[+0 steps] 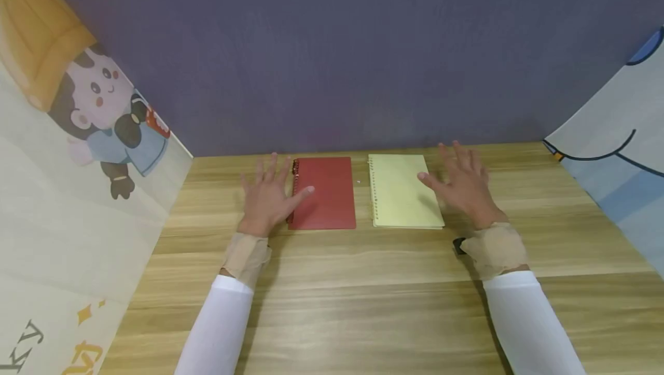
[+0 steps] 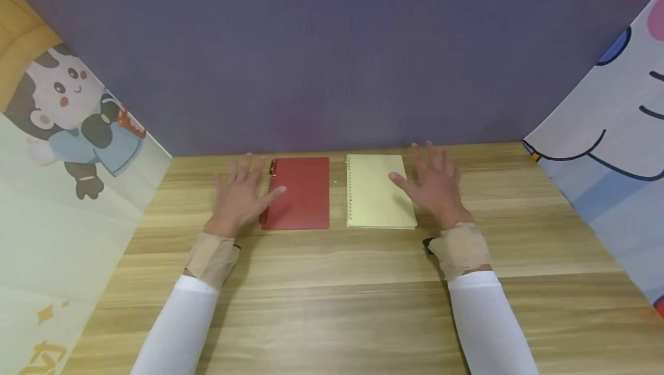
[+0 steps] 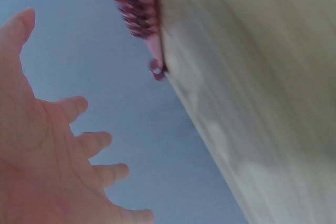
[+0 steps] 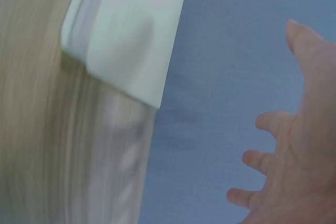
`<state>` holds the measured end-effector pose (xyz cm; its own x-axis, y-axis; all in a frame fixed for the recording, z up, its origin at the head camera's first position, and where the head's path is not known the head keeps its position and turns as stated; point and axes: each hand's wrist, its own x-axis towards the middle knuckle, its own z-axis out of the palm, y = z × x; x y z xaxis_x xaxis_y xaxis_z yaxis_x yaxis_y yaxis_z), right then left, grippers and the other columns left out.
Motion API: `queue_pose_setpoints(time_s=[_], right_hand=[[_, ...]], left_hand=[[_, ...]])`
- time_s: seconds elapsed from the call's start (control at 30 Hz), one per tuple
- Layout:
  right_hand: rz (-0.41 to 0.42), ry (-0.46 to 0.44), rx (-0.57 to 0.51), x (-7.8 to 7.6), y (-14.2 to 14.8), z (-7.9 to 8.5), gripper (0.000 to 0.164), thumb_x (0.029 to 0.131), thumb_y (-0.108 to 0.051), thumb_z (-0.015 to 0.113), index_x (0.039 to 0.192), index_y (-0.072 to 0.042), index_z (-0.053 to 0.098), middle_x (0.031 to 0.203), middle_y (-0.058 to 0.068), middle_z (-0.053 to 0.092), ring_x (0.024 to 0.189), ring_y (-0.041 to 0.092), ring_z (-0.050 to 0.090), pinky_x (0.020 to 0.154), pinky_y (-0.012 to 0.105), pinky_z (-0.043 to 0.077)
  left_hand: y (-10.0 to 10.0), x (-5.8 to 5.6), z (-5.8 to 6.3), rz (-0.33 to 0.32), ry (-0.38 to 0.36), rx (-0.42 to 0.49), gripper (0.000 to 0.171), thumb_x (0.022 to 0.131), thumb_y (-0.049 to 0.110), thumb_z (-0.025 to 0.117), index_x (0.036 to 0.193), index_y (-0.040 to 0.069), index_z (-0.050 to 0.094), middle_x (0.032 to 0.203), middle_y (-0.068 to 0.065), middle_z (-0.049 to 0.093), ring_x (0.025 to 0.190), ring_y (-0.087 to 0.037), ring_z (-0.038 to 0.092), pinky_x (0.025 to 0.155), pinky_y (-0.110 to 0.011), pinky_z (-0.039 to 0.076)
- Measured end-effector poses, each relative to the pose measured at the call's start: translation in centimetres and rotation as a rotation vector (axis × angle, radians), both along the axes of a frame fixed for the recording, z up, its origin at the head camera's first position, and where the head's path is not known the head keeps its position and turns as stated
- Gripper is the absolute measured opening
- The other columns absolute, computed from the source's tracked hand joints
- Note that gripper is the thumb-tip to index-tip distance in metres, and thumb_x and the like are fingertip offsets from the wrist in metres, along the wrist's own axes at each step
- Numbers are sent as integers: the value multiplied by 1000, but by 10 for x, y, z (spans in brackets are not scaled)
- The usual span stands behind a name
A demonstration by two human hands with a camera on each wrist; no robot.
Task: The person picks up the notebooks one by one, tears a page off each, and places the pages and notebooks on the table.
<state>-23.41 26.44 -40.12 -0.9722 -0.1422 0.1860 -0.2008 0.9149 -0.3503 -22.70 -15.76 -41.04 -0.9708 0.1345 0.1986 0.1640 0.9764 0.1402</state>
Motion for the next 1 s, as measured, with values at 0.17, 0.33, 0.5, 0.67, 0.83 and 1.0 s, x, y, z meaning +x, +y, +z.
queue_pose_setpoints(time_s=[0.17,0.33,0.5,0.67,0.83,1.0], right_hand=[[46,-8,0,2,-14,2,86,82,-71,39,147,-31,0,152,7,-7,133,46,-4,93,69,6],[121,-45,22,3,-29,0,88,81,-73,39,148,-28,5,152,11,8,131,47,14,94,65,15],[215,-81,34,6,-41,-4,86,82,-71,39,148,-23,15,150,10,17,133,40,18,98,58,15],[293,-101,27,9,-54,-4,81,84,-68,40,147,-22,20,148,9,22,131,39,23,100,53,17],[308,-134,21,11,-61,-2,79,85,-67,39,147,-21,20,148,9,21,131,39,22,101,53,17],[298,-152,21,11,-61,-2,80,86,-67,38,147,-20,20,148,10,21,132,39,21,101,53,17]], left_hand=[[15,3,5,-98,-31,-14,92,74,82,34,148,31,15,152,-7,12,138,-33,3,98,-61,-3],[38,10,5,-274,-81,-49,80,74,72,51,132,16,47,137,-8,40,130,-31,29,102,-50,15],[57,20,0,-345,-169,-72,73,71,66,60,124,15,55,129,-7,47,121,-27,39,97,-41,29],[63,23,-4,-379,-164,-101,65,72,61,63,121,19,57,124,-4,50,114,-25,44,91,-37,36],[63,22,-3,-434,-141,-56,44,72,45,68,106,18,62,98,4,59,87,-13,53,74,-27,41],[65,23,0,-472,-203,-35,35,66,31,69,98,19,61,77,10,54,68,-8,50,59,-23,39]])
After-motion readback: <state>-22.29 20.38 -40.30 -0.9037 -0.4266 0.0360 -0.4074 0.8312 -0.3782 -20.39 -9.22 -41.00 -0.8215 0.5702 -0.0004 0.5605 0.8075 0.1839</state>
